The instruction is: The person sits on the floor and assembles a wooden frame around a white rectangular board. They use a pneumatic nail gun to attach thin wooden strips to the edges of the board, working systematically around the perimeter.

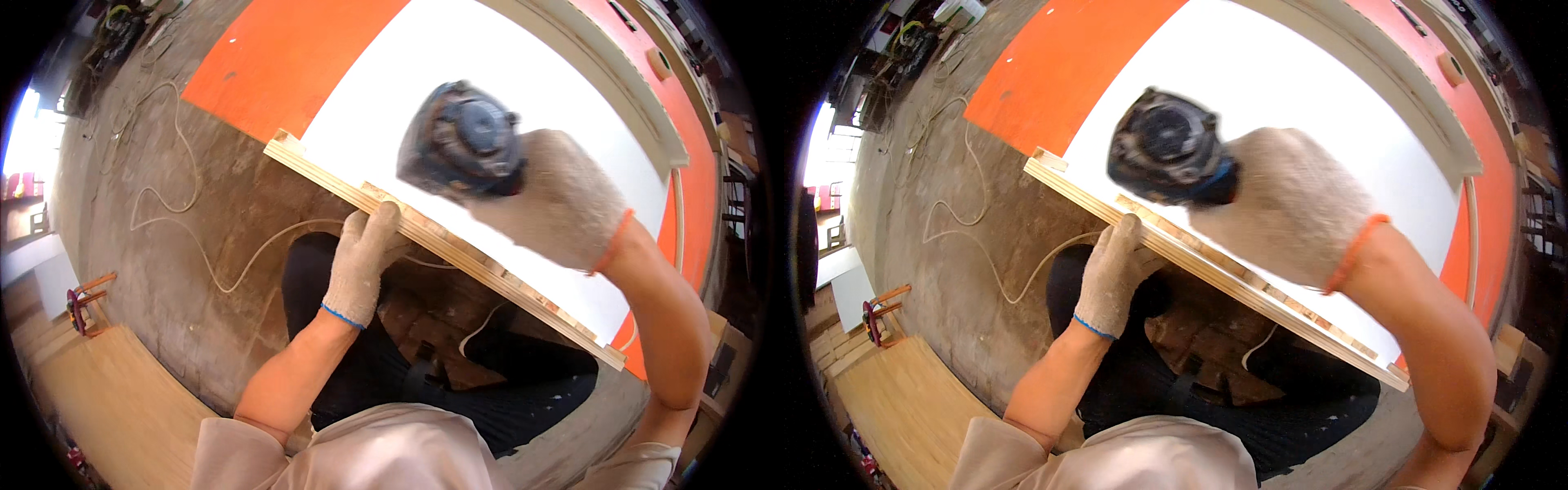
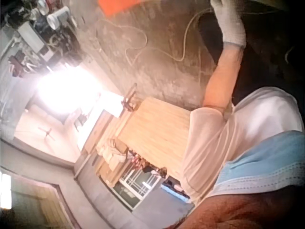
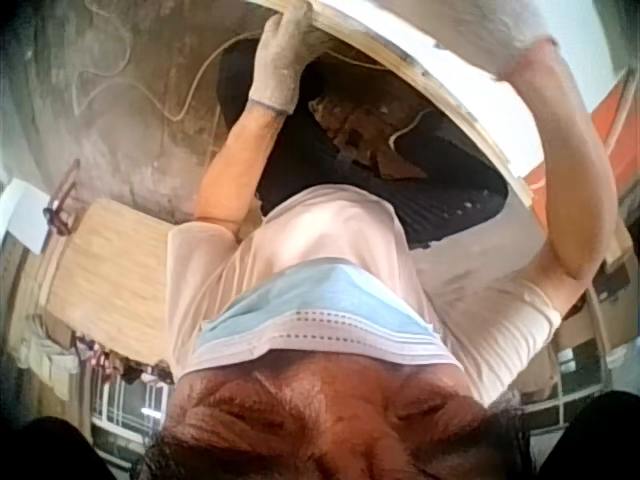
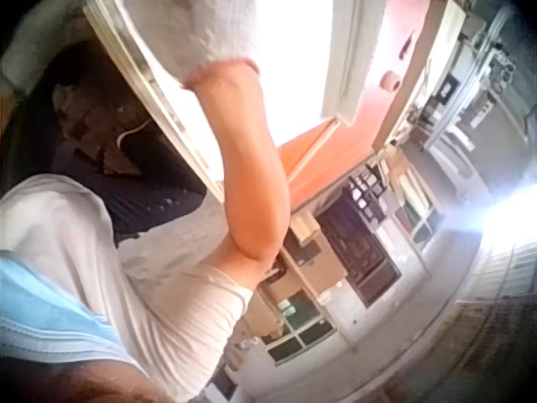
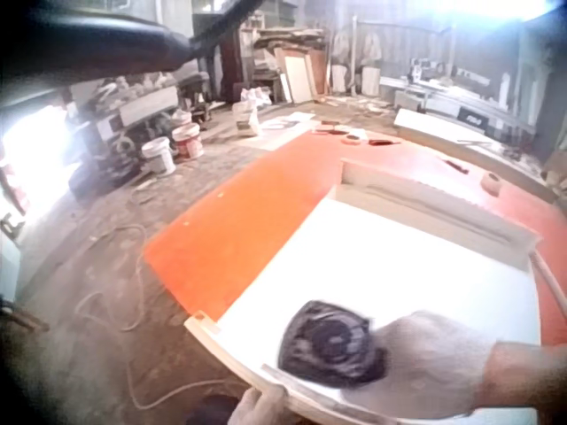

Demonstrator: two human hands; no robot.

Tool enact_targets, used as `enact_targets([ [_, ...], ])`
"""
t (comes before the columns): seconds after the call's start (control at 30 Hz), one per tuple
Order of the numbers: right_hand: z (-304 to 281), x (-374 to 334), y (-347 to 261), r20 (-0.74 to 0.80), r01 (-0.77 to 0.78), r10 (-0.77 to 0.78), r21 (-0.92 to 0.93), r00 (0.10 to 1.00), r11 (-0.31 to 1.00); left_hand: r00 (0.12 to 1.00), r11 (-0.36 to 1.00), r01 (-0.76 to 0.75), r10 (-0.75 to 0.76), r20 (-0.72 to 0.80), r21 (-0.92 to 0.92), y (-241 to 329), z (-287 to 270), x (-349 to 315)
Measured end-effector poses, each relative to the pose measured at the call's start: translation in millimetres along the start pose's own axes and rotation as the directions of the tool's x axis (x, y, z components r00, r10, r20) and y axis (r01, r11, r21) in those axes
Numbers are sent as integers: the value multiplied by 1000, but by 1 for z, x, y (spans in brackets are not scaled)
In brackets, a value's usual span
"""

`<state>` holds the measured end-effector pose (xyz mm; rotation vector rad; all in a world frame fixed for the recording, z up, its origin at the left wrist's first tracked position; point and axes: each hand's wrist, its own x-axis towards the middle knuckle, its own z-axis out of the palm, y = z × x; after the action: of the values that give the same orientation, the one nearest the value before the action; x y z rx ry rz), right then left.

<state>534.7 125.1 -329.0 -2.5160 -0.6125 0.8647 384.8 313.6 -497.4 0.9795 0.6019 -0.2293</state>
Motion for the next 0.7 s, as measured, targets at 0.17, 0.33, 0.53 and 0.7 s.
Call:
enact_targets([
  [0.17,-46,-79,56,-288,-308,287,-29,914,951,992,995,-93,95,-78,20,9,2,-1],
  [0.33,-64,-212,158,-317,-502,552,231,771,834,997,999,-23,20,-78,-43,14,-31,23],
  [0.53,55,-341,357,-652,-674,572,125,498,728,998,999,-25,24,-51,-27,11,0,2],
  [0.7,127,-326,417,-729,-811,566,25,386,584,992,990,-104,110,-67,90,-23,9,-14],
])
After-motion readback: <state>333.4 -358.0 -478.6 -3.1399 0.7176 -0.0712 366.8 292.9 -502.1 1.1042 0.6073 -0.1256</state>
